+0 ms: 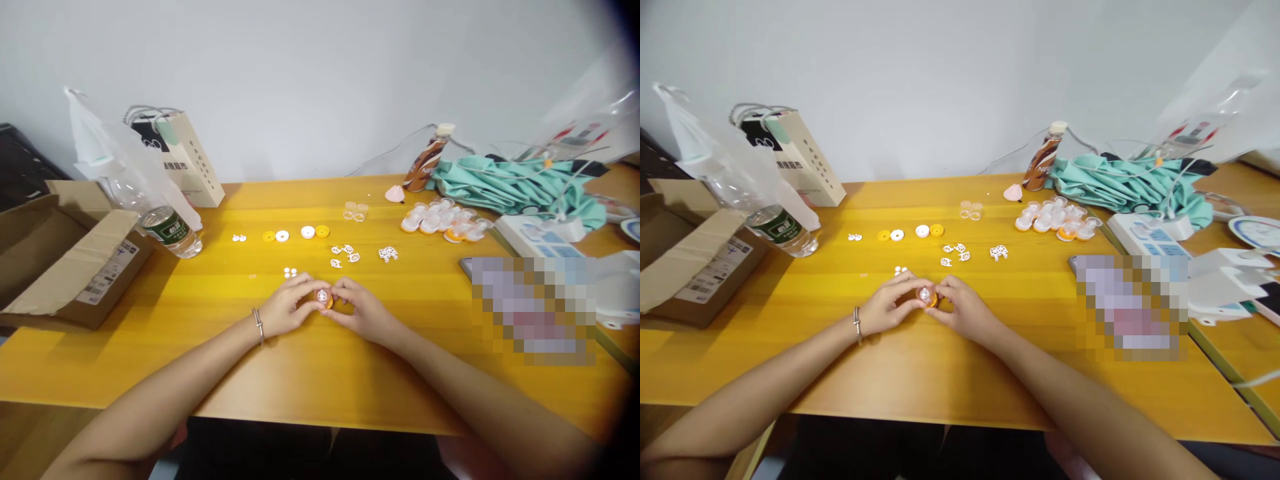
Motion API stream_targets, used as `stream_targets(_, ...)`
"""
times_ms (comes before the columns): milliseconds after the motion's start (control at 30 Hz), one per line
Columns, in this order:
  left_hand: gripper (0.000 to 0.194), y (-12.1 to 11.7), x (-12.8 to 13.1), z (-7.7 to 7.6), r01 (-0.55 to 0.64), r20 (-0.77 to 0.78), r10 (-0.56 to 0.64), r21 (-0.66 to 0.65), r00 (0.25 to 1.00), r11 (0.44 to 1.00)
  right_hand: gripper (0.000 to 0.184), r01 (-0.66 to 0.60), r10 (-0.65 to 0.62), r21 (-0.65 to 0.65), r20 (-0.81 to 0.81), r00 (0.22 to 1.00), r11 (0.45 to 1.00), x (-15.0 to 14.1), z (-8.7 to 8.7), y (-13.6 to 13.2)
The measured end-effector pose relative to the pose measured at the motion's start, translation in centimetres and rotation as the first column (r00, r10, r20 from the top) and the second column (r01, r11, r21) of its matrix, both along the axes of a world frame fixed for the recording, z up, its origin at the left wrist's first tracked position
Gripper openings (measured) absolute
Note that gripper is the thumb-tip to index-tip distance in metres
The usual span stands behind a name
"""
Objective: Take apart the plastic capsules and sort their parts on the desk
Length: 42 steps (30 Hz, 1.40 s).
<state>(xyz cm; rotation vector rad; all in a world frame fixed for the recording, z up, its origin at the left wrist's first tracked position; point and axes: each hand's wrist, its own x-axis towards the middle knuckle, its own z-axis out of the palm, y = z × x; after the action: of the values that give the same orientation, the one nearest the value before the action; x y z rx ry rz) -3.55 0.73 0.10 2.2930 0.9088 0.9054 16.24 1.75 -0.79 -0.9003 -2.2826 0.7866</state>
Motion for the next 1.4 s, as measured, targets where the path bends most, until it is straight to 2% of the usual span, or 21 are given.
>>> stream_targets(133,0.025,-0.3,0.3,0.3,-0.057,-0.049,0.058,0.032,0.997,0.998,0.012,0.003,-0.003,0.015,0.012,1.0,1.0,0.0,-0.1,-0.2)
stream_targets(267,0.018,-0.3,0.7,0.2,-0.167,-0.07,0.168,0.018,0.983,0.986,0.014,0.002,-0.002,0.014,0.02,1.0,1.0,-0.1,-0.1,-0.4)
stream_targets(433,0.033,-0.2,0.8,-0.1,-0.248,-0.056,0.245,-0.045,0.968,0.968,0.016,0.03,-0.029,-0.011,0.011,1.0,0.999,-0.4,0.0,-0.4)
stream_targets(500,0.045,-0.2,0.6,0.1,-0.217,-0.073,0.213,-0.044,0.974,0.975,0.018,0.052,-0.052,-0.026,-0.002,0.999,0.998,-0.4,-0.1,-0.2)
stream_targets(600,0.068,-0.5,0.3,0.6,-0.099,-0.072,0.097,-0.026,0.993,0.995,0.019,0.07,-0.071,-0.037,-0.032,0.997,0.997,-0.4,-0.3,-0.1)
stream_targets(733,0.058,-0.8,0.0,1.0,0.106,-0.083,-0.105,0.006,0.991,0.994,0.018,0.069,-0.07,-0.03,-0.043,0.997,0.997,-0.4,-0.6,0.0)
stream_targets(800,0.054,-0.8,0.0,0.9,0.162,-0.087,-0.16,0.02,0.983,0.987,0.018,0.077,-0.078,-0.023,-0.046,0.996,0.997,-0.4,-0.6,0.0)
stream_targets(867,0.05,-0.7,0.1,0.6,0.147,-0.093,-0.142,0.049,0.986,0.988,0.02,0.078,-0.079,-0.019,-0.053,0.995,0.997,-0.4,-0.7,0.0)
stream_targets(933,0.048,-0.6,0.1,0.4,0.076,-0.113,-0.068,0.065,0.991,0.995,0.021,0.071,-0.071,-0.02,-0.05,0.996,0.997,-0.4,-0.6,0.0)
stream_targets(1033,0.056,-0.6,0.0,0.6,-0.024,-0.134,0.03,0.049,0.991,0.999,0.02,0.066,-0.067,-0.028,-0.037,0.997,0.997,-0.4,-0.4,0.0)
stream_targets(1133,0.061,-0.7,-0.1,1.0,0.016,-0.103,-0.013,0.024,0.995,1.0,0.019,0.073,-0.074,-0.034,-0.041,0.996,0.997,-0.4,-0.3,0.0)
stream_targets(1267,0.053,-0.8,-0.1,0.8,0.135,-0.095,-0.134,0.003,0.986,0.991,0.019,0.074,-0.075,-0.034,-0.032,0.997,0.997,-0.4,-0.4,0.0)
stream_targets(1333,0.05,-0.7,0.0,0.5,0.101,-0.113,-0.098,0.023,0.989,0.995,0.021,0.073,-0.074,-0.039,-0.019,0.997,0.997,-0.4,-0.4,0.0)
stream_targets(1400,0.054,-0.7,-0.1,0.3,-0.007,-0.122,0.012,0.04,0.992,0.999,0.021,0.058,-0.059,-0.046,-0.022,0.998,0.997,-0.3,-0.3,0.0)
